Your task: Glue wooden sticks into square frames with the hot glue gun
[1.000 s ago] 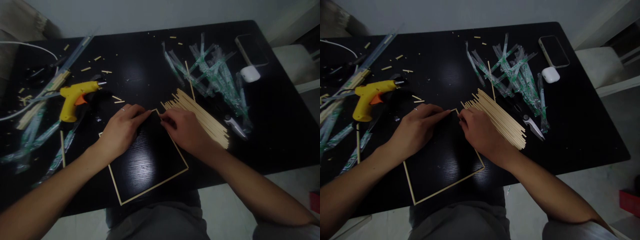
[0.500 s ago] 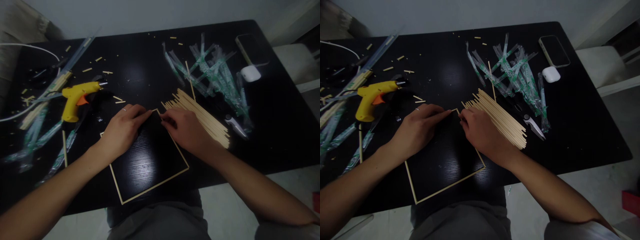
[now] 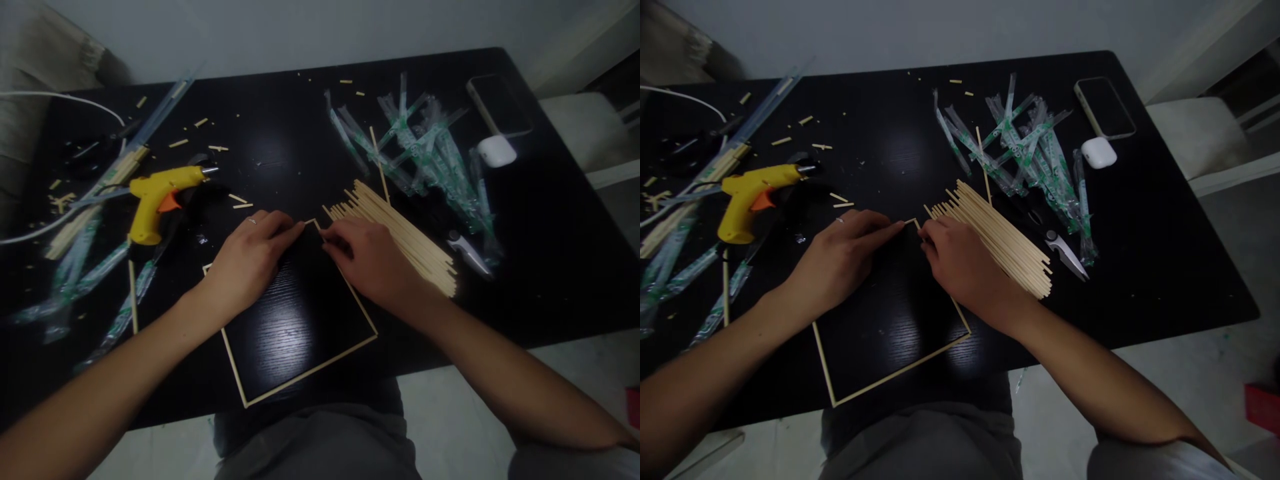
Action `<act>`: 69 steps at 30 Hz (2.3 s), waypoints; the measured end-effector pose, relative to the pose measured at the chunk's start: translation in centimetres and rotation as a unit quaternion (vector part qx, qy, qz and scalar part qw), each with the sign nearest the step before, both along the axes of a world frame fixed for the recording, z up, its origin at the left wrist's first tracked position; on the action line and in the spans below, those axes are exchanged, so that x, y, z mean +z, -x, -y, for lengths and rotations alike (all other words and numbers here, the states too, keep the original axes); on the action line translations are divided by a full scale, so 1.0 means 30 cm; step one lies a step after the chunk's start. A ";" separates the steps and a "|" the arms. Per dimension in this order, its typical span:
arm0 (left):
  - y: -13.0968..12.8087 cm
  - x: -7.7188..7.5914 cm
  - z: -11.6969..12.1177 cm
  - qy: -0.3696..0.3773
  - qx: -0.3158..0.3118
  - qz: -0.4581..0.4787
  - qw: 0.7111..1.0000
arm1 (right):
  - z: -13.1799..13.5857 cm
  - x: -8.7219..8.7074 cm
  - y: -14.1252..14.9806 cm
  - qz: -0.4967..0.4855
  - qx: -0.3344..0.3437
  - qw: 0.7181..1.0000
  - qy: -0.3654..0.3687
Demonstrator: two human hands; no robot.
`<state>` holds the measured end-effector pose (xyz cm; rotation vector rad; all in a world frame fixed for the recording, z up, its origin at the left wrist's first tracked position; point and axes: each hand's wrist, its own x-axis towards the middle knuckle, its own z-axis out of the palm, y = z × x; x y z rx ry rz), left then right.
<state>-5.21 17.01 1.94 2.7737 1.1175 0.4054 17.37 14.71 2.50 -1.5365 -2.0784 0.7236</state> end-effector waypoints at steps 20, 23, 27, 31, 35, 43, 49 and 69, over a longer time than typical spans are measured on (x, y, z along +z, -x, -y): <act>-0.003 0.000 -0.001 -0.009 -0.002 0.010 1.000 | -0.001 0.002 -0.001 0.006 0.005 1.000 -0.004; -0.003 -0.001 0.000 -0.017 -0.001 0.004 1.000 | 0.001 -0.003 -0.001 0.006 0.002 1.000 -0.006; -0.001 -0.006 0.000 -0.020 0.007 -0.004 1.000 | 0.006 -0.014 0.000 0.000 0.008 1.000 -0.016; 0.000 -0.011 0.001 -0.023 0.009 0.003 1.000 | 0.009 -0.016 0.001 0.001 0.009 1.000 -0.022; -0.007 -0.009 0.005 -0.039 0.016 -0.007 0.999 | 0.008 -0.010 0.001 0.009 0.011 1.000 -0.016; -0.008 -0.005 0.009 -0.038 0.014 -0.004 0.999 | 0.004 -0.009 -0.004 -0.001 0.004 1.000 -0.020; -0.007 -0.002 0.005 -0.018 0.024 0.009 1.000 | 0.002 -0.011 -0.003 0.006 0.005 1.000 -0.021; 0.361 0.087 0.210 0.041 0.184 0.016 0.982 | -0.002 -0.027 -0.014 -0.019 0.005 1.000 -0.023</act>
